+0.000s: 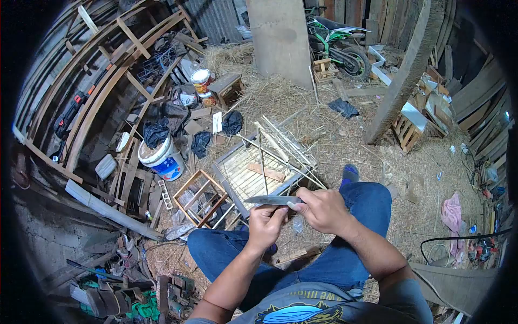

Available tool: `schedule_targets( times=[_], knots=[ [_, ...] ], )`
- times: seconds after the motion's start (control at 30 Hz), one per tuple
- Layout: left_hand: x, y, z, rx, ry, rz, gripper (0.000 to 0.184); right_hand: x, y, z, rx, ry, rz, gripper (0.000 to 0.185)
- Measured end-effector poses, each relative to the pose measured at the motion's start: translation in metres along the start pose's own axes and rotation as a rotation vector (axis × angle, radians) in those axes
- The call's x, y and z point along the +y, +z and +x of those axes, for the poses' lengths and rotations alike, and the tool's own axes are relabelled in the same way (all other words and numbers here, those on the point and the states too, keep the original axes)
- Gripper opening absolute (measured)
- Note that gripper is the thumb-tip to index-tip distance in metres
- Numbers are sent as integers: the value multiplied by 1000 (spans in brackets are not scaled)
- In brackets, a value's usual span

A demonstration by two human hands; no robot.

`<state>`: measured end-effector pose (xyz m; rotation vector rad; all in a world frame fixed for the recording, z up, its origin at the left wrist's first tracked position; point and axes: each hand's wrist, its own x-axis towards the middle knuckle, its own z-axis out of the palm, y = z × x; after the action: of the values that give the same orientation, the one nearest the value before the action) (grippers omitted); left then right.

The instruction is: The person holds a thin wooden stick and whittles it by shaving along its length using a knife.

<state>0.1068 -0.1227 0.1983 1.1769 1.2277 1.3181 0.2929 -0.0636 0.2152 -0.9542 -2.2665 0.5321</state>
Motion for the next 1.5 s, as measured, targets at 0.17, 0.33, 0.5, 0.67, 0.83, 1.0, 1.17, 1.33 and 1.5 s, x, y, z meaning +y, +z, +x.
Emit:
schedule_targets(
  times=[0.17, 0.33, 0.5, 0.67, 0.83, 1.0, 1.17, 1.33, 1.5],
  knots=[
    [-3, -6, -1, -44, -167, -210, 9, 5, -6, -1, 9, -70, -64, 26],
    [0, -14, -1, -101, -404, -264, 21, 41, -3, 0, 13, 36, -191, 31],
    [-4, -17, -12, -138, -407, -239, 30, 80, -17, -3, 172, 172, -315, 35],
    [-11, -11, -6, -118, -331, -179, 27, 9, -1, -9, 35, 5, -122, 32],
    [-16, -12, -8, -74, -126, -19, 21, 5, 5, -4, 2, -33, -114, 27],
    [-15, -16, -6, -22, -240, -80, 27, 32, 10, -4, -3, 78, -348, 25],
    [-8, -21, -12, -3, -283, -89, 28, 55, -3, -8, 97, 210, -319, 32],
    [-26, -20, -6, -55, -209, -36, 28, -1, 19, -11, 22, 36, -106, 30],
    [-17, -14, -15, -9, 11, 205, 23, -8, 22, -5, -57, 27, -35, 26]
  ],
)
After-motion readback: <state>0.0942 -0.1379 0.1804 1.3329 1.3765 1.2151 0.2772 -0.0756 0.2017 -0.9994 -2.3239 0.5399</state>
